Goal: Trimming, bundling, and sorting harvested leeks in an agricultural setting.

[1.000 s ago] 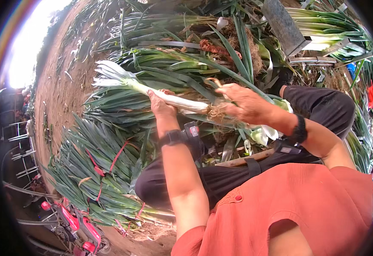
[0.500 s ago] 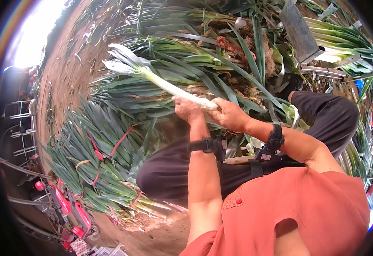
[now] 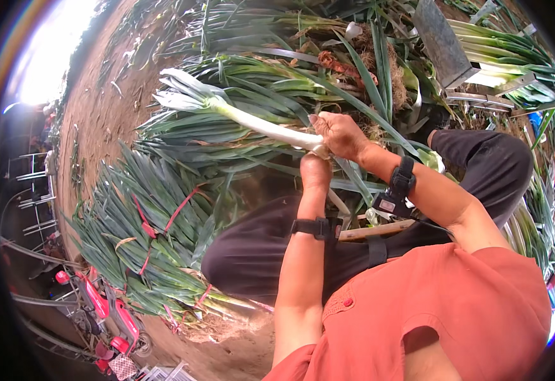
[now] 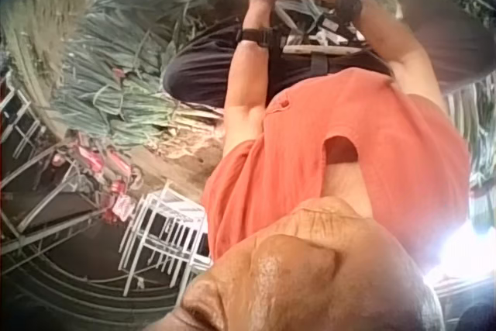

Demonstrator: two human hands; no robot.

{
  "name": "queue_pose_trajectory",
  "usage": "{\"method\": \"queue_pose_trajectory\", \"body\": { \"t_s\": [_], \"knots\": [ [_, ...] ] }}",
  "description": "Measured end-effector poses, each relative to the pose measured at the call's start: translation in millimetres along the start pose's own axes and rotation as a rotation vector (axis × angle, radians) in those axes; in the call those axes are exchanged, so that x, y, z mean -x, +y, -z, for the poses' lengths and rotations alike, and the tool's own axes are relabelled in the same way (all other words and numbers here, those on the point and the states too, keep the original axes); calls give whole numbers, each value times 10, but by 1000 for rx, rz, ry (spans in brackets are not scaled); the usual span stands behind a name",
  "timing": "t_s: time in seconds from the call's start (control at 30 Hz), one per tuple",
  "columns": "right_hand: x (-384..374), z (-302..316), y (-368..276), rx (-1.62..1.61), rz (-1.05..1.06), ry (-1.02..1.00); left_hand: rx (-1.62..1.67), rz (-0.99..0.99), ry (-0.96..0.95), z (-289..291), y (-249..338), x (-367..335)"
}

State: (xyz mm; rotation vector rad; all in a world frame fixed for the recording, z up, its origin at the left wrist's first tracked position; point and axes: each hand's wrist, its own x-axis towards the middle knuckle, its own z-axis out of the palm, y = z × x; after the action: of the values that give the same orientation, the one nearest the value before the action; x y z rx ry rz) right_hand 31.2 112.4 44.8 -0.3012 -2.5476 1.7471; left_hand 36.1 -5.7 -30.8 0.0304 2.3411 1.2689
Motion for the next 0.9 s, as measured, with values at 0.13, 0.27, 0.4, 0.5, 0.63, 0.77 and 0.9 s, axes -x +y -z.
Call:
{"method": "queue_pose_trajectory", "body": {
  "t_s": [0.13, 0.27, 0.4, 0.5, 0.63, 0.77, 0.9],
  "knots": [
    [-114, 55, 67, 47, -19, -19, -246, -92, 0, -85, 276, 214],
    [-230, 37, 178, 121, 37, 64, -395, -62, -372, -77, 499, 457],
    [-494, 262, 111, 230, 91, 22, -56, -141, -434, -49, 696, 883],
    [-425, 315, -71, 187, 81, -109, -587, -49, -315, 592, 784, 607],
    [-346, 433, -213, 665, 878, -202, -1130, -380, 394, 1221, 661, 211],
    [168, 263, -1242, -359, 145, -219, -506, -718, 378, 1528, 1042, 229],
    [284, 768, -1611, -527, 362, -424, 59, -799, 449, 1577, 1905, 633]
  ]
}}
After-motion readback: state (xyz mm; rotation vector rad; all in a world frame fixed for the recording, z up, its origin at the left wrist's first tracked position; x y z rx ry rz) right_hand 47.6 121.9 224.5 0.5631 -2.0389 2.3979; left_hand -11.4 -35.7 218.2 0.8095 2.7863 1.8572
